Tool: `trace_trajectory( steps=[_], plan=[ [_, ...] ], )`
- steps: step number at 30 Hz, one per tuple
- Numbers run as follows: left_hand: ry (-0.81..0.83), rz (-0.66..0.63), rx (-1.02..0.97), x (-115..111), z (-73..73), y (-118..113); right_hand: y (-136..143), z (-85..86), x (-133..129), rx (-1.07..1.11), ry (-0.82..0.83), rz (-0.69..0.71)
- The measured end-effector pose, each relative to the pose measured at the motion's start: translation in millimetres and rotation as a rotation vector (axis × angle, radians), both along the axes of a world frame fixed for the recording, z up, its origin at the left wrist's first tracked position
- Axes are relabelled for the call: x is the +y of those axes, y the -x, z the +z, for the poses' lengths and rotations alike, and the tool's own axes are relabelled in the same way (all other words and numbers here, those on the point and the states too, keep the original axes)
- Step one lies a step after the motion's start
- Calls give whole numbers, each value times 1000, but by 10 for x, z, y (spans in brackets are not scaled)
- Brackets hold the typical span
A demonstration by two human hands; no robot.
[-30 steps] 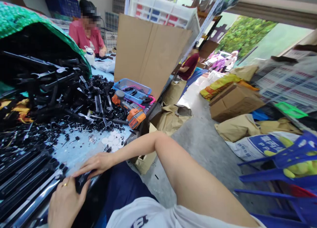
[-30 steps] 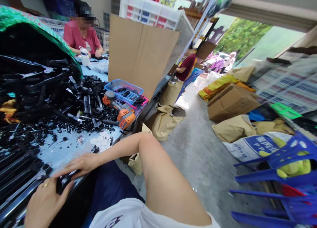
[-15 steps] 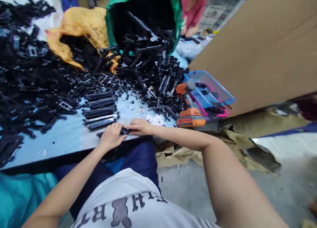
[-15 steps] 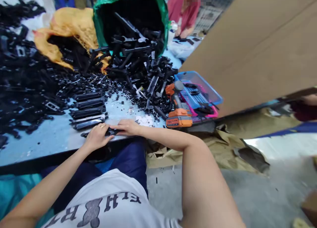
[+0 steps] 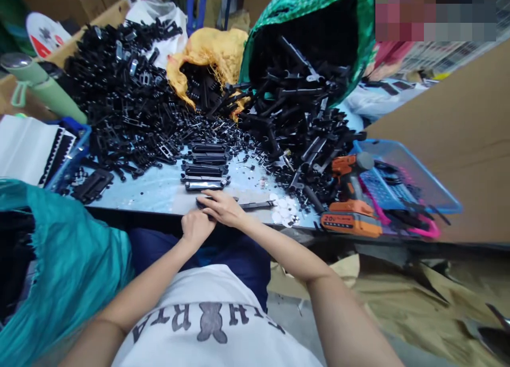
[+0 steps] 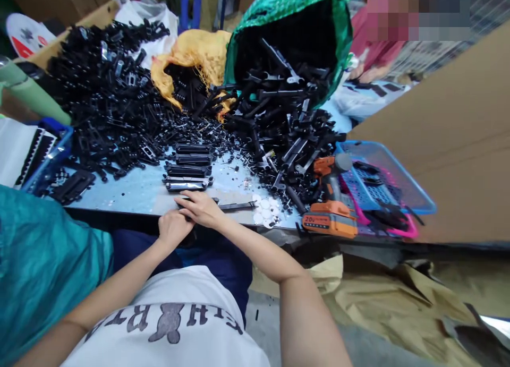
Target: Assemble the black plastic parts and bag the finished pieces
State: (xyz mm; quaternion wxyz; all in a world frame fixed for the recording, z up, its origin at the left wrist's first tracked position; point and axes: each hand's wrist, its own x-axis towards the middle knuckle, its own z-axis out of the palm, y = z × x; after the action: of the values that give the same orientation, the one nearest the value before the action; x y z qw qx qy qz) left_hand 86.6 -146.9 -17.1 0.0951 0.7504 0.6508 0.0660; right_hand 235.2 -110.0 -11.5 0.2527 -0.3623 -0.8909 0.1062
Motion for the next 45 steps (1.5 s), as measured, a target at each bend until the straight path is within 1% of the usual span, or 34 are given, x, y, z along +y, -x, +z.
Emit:
trace_trajectory(
  steps=[1,3,5,8,10,12,14,15,16,18,19,20,21,22,23,25,27,29,31,33,34,36,37,38,39,40,41,43,44,45],
  plan=[
    [54,34,1,10,9,-1,98,-13,26,1,29,21],
    [104,74,-19,41,18,14,203,-49,61,10,79,5],
    [99,84,-45,65,6,48,232,-88,68,12,110,-47],
    [76,53,-84,62,-42,74,280,-118,47,-12,149,-146],
    [58,56,-86,42,-70,62,329,-101,22,-29,176,-198],
    [21,34,-74,36,-81,65,320,-53,-21,-46,172,-202],
    [-77,-77,-82,78,-73,118,180,4,-96,-74,104,-165],
    [-156,-172,-93,126,-65,159,55,23,-144,-94,51,-168],
    [-242,-290,-100,191,-55,200,-98,30,-196,-120,-5,-203],
    [-382,-551,-86,361,-39,249,-436,3,-295,-196,-88,-357],
    [-415,-669,-66,450,-33,246,-593,-26,-335,-251,-105,-428],
    [-424,-756,-44,532,-28,223,-724,-59,-367,-310,-107,-472],
    [-414,-804,-24,597,-23,184,-823,-90,-389,-366,-106,-484],
    [-396,-810,-12,640,-16,136,-888,-111,-405,-409,-110,-471],
    [-379,-791,-12,656,-4,88,-922,-117,-415,-434,-124,-446],
    [-363,-740,-46,613,39,22,-922,-68,-433,-425,-181,-409],
    [-369,-708,-103,504,109,21,-883,63,-461,-379,-229,-375],
    [-378,-690,-183,373,209,83,-845,258,-514,-312,-207,-292],
    [-356,-715,-336,233,339,175,-815,479,-589,-210,-125,-145],
    [-314,-793,-587,72,492,255,-776,670,-680,-66,-16,97],
    [-282,-831,-727,-22,570,279,-744,736,-726,12,37,225],
    [-213,-852,-975,-225,706,283,-638,781,-811,141,144,432],
    [-193,-838,-1078,-327,755,262,-560,754,-845,190,194,482],
    [-190,-811,-1160,-424,785,229,-462,695,-869,234,235,485],
    [-215,-766,-1223,-509,796,188,-347,610,-882,280,256,442],
    [-264,-714,-1263,-578,786,141,-216,505,-881,331,260,360],
    [-332,-662,-1272,-626,754,95,-77,392,-863,382,247,248],
    [-479,-596,-1195,-642,633,27,190,179,-780,468,195,-34],
    [-554,-592,-1117,-602,547,15,289,101,-718,494,166,-170],
    [-628,-606,-1017,-527,448,26,343,50,-649,501,138,-278]
  ],
)
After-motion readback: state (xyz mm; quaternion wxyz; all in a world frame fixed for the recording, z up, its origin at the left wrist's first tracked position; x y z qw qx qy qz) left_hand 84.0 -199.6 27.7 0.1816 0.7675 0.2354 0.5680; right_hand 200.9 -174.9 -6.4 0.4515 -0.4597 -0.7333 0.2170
